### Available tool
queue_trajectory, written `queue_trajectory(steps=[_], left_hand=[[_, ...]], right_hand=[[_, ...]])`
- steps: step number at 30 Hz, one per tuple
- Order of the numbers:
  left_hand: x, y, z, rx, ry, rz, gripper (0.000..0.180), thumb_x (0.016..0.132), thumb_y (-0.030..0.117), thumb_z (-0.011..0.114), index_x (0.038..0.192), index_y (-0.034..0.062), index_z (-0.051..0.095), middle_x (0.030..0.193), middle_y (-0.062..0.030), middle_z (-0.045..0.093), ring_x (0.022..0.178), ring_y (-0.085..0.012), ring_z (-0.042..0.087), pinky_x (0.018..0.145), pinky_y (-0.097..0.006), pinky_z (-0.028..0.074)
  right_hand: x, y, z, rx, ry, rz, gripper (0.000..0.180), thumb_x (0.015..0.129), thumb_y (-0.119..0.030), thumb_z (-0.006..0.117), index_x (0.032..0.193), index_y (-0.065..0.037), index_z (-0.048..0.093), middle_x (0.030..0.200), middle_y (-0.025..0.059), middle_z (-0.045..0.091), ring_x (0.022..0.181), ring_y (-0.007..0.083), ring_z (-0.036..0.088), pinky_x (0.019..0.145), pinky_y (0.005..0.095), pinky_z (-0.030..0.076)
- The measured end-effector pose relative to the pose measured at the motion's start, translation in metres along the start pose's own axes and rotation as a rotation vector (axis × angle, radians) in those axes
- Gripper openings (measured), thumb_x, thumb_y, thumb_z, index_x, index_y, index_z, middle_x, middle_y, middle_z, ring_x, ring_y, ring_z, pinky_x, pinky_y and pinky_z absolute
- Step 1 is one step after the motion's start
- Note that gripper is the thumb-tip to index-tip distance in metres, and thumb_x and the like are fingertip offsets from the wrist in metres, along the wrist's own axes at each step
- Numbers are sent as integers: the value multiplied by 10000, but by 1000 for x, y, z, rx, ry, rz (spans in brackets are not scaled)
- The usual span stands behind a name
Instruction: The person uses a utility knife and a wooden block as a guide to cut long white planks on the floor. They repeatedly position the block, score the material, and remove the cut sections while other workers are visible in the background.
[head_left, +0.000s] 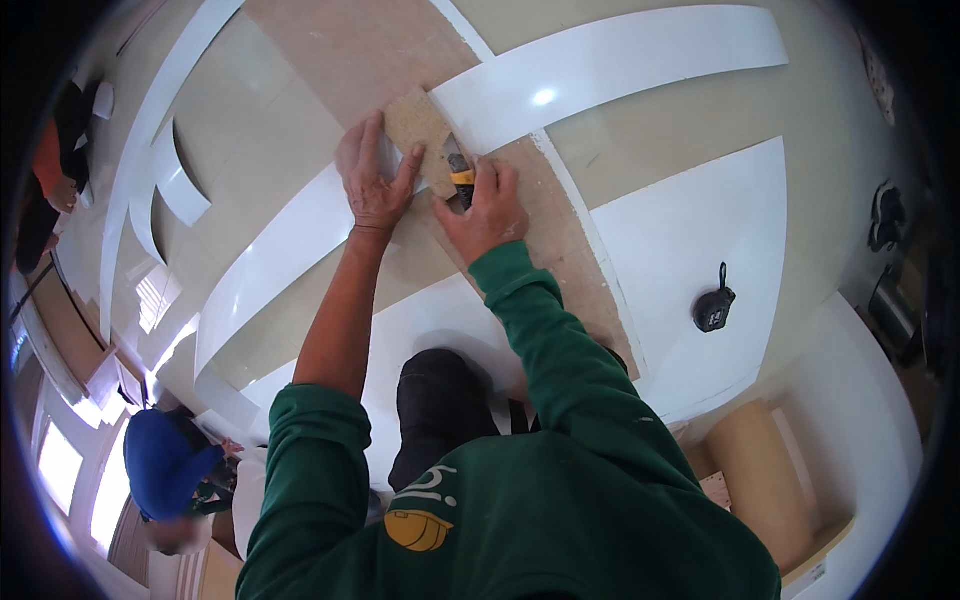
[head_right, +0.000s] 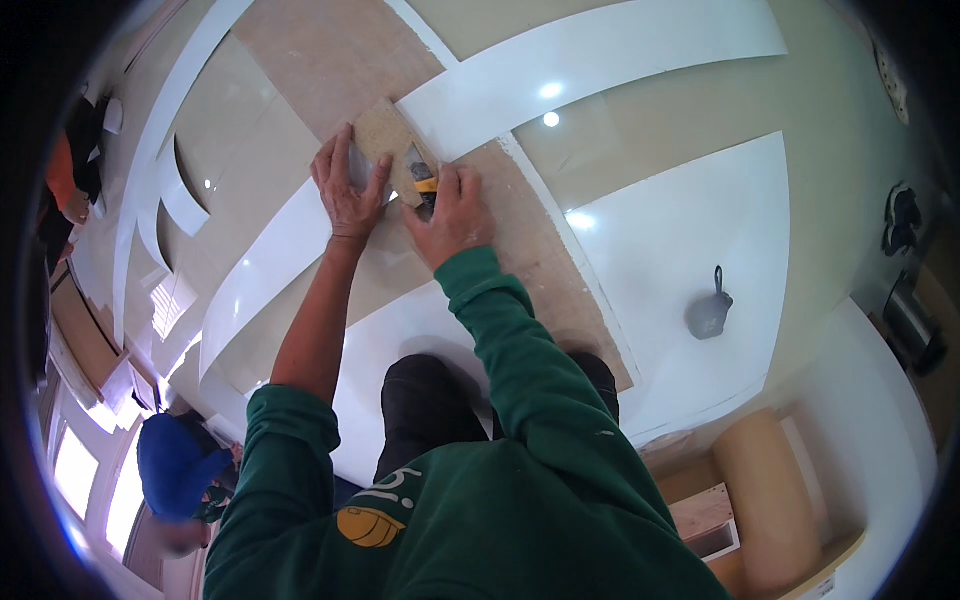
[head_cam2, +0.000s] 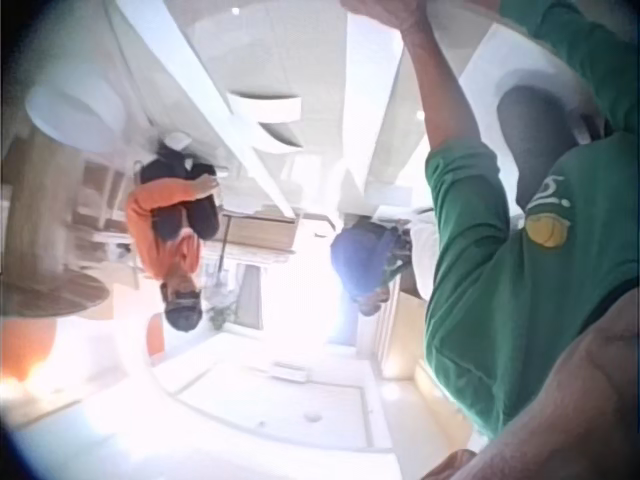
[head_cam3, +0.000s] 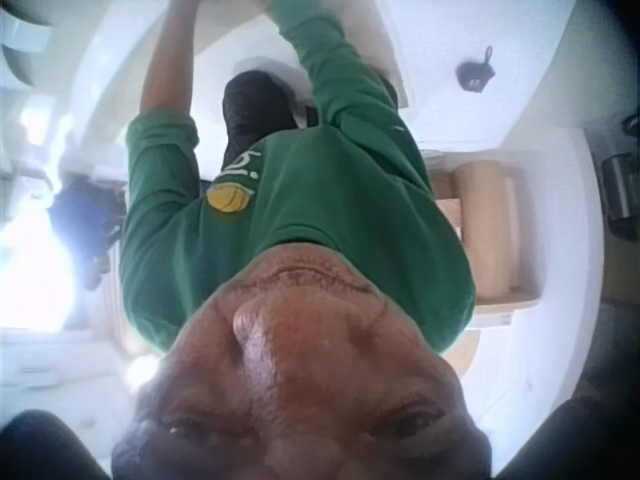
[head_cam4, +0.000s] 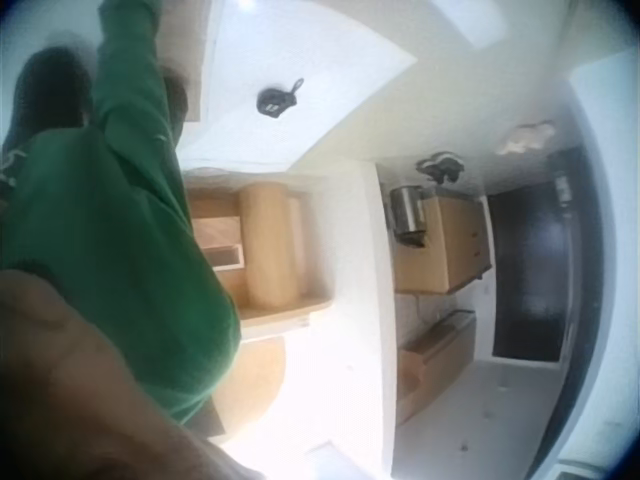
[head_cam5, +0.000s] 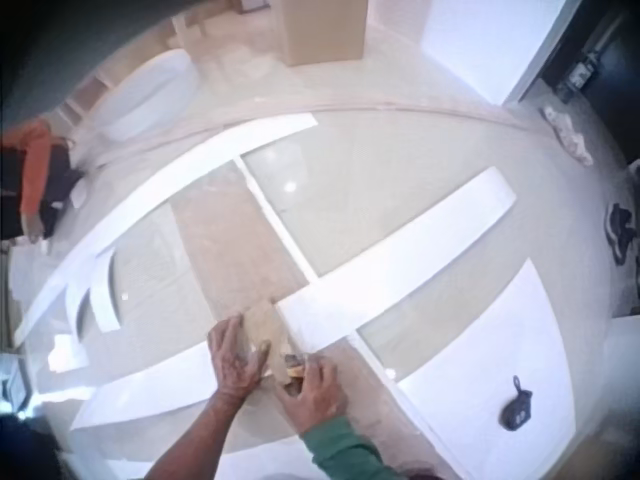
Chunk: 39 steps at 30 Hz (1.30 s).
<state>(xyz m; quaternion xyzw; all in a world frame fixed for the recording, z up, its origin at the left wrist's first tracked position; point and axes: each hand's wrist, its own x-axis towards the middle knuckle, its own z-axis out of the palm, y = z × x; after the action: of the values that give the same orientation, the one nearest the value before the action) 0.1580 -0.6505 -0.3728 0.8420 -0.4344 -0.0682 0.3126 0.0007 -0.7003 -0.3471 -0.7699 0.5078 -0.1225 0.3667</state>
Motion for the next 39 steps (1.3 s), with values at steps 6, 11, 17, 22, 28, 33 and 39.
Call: queue_trajectory(steps=[6,11,17,22,28,33,39], left_hand=[[2,3,-1,56,-28,10,672,806,361,763,1342,21,542,1257,-193,584,1194,-366,508,1046,-461,354],[4,5,0,11,-27,-22,677,801,376,765,1320,2,546,1255,-206,593,1201,-385,511,1049,-467,347],[5,2,-1,42,-34,-21,683,793,375,774,1311,-7,548,1258,-203,594,1205,-378,506,1053,-462,341],[3,1,-1,80,-59,-19,656,818,344,765,1358,54,532,1265,-174,566,1197,-339,485,1049,-446,360],[5,1,2,50,-31,-12,670,781,337,783,1309,-5,554,1260,-190,600,1207,-362,508,1067,-448,323],[5,1,1,52,-45,-32,679,774,351,790,1306,-3,559,1258,-185,603,1201,-359,513,1068,-444,319],[5,-1,1,81,-61,-1,639,796,309,778,1334,44,558,1251,-157,588,1199,-324,491,1059,-430,354]], right_hand=[[-4,5,1,37,43,-32,727,650,-295,880,1235,-32,538,1143,162,528,992,352,611,787,434,557],[-3,9,0,72,35,-69,718,659,-282,877,1235,-19,540,1151,165,537,1003,351,607,804,431,551],[-2,7,3,57,46,-67,717,663,-279,877,1233,-3,540,1149,166,540,1005,353,605,814,424,549],[-4,8,4,35,64,-58,726,654,-283,883,1232,-5,542,1155,169,536,992,357,609,814,422,550],[-4,10,3,68,74,-67,734,635,-275,898,1223,-12,546,1153,176,537,991,364,614,809,422,555],[-4,10,3,93,88,-68,730,623,-258,907,1212,-15,552,1137,178,542,967,365,621,794,421,561],[-6,10,3,56,87,-78,724,625,-253,907,1209,-9,555,1130,179,540,964,361,621,783,421,562]])
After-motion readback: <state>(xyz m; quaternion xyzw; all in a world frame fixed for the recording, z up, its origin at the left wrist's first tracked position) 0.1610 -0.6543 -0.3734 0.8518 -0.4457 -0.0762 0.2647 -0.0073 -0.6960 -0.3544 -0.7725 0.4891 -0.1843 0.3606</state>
